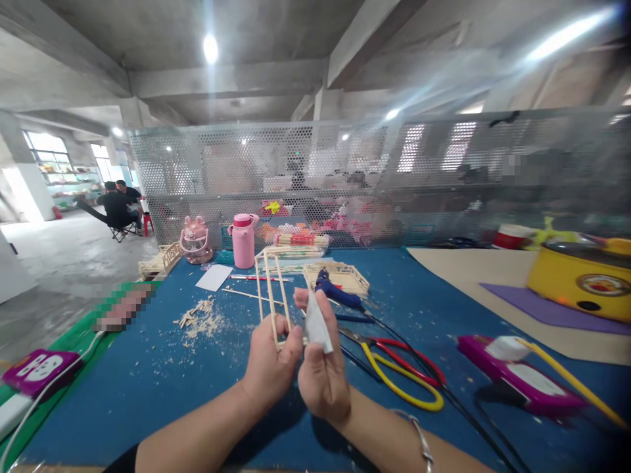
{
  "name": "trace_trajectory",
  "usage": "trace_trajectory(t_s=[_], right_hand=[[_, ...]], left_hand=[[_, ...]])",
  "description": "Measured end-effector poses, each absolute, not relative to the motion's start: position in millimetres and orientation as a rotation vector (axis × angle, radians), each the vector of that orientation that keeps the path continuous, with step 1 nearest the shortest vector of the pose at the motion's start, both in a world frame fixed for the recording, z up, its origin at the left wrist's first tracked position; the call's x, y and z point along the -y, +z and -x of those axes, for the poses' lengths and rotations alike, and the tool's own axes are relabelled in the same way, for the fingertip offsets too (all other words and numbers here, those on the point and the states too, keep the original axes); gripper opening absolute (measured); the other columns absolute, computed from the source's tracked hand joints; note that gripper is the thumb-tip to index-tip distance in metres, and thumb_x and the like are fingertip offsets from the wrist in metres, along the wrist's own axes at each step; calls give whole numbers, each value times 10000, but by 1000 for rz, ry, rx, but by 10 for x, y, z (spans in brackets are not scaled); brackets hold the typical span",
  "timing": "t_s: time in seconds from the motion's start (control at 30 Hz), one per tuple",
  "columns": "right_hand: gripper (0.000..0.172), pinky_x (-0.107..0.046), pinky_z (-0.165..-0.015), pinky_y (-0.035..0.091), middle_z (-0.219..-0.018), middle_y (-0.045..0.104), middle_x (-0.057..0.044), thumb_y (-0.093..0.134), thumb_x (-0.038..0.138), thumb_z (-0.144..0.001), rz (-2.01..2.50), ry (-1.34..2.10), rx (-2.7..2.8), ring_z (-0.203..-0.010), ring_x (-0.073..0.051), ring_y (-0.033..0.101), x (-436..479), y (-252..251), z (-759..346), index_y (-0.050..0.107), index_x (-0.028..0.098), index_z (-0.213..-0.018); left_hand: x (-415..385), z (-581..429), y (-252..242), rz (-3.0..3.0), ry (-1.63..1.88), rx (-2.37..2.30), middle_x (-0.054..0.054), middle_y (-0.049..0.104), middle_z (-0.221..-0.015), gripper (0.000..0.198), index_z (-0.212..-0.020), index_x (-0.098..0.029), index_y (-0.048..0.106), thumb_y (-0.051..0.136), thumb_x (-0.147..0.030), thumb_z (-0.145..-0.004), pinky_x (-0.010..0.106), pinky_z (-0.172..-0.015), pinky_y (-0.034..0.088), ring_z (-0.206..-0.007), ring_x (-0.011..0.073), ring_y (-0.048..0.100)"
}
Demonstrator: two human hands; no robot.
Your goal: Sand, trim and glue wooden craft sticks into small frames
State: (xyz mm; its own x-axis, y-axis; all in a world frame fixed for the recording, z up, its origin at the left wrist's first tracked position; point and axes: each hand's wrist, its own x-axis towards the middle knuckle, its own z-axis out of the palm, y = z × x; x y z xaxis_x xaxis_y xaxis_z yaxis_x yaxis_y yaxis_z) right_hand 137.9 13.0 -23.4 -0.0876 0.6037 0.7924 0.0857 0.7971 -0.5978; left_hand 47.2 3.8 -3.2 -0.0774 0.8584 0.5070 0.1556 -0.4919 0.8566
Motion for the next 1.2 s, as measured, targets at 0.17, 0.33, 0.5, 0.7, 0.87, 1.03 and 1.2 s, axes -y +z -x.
trace_trajectory(t_s=[0.17, 0.33, 0.5, 0.7, 0.87, 1.03, 1.2], right_hand=[[497, -498, -1067, 279, -1407, 370, -72, 256, 346, -939, 451, 425, 1740, -1286, -237, 358, -121, -228, -1374, 138, 299, -1420], [495, -485, -1067, 286, -1423, 353, -59, 257, 369, -935, 440, 376, 1657, -1304, -239, 330, -124, -220, -1387, 170, 297, -1417], [500, -496, -1058, 294, -1402, 390, -54, 276, 353, -935, 430, 388, 1730, -1273, -238, 382, -114, -195, -1369, 155, 318, -1419], [512, -499, -1055, 302, -1435, 325, -54, 267, 357, -934, 398, 316, 1745, -1309, -247, 319, -97, -158, -1402, 124, 312, -1424], [542, -523, -1035, 319, -1428, 330, -83, 240, 403, -927, 368, 227, 1799, -1305, -270, 321, -76, -175, -1390, 88, 275, -1431], [502, -482, -1022, 339, -1369, 402, -78, 248, 407, -927, 435, 303, 1763, -1235, -243, 408, -256, -108, -1413, 180, 282, -1409], [470, -399, -928, 419, -1255, 478, -87, 353, 382, -909, 567, 480, 1432, -1017, -190, 531, -471, 74, -1502, 266, 258, -1355]], left_hand=[[-19, -443, -1, -1582, 1724, -980, 21, 526, -666, 274, -673, -157, 535, 456, -366, -833, 259, -637, 408, -629, 137, 483], [-39, -436, -9, -1708, 1641, -1060, 23, 532, -644, 289, -625, -161, 552, 506, -390, -795, 252, -635, 392, -624, 140, 478], [-32, -440, -2, -1572, 1714, -996, 23, 521, -663, 306, -662, -163, 535, 463, -417, -819, 255, -626, 404, -630, 142, 484], [-32, -429, -6, -1678, 1696, -1014, 13, 502, -641, 289, -631, -168, 531, 483, -387, -812, 255, -621, 394, -612, 134, 453], [16, -421, 20, -1605, 1717, -990, 16, 511, -640, 283, -629, -168, 527, 525, -406, -783, 258, -628, 405, -611, 135, 458], [-43, -403, 51, -1478, 1711, -1002, -4, 505, -610, 269, -622, -164, 538, 545, -388, -771, 240, -615, 395, -596, 119, 457], [-233, -192, 237, -706, 1794, -900, -26, 517, -585, 271, -632, -156, 518, 544, -386, -772, 221, -559, 413, -551, 97, 490]])
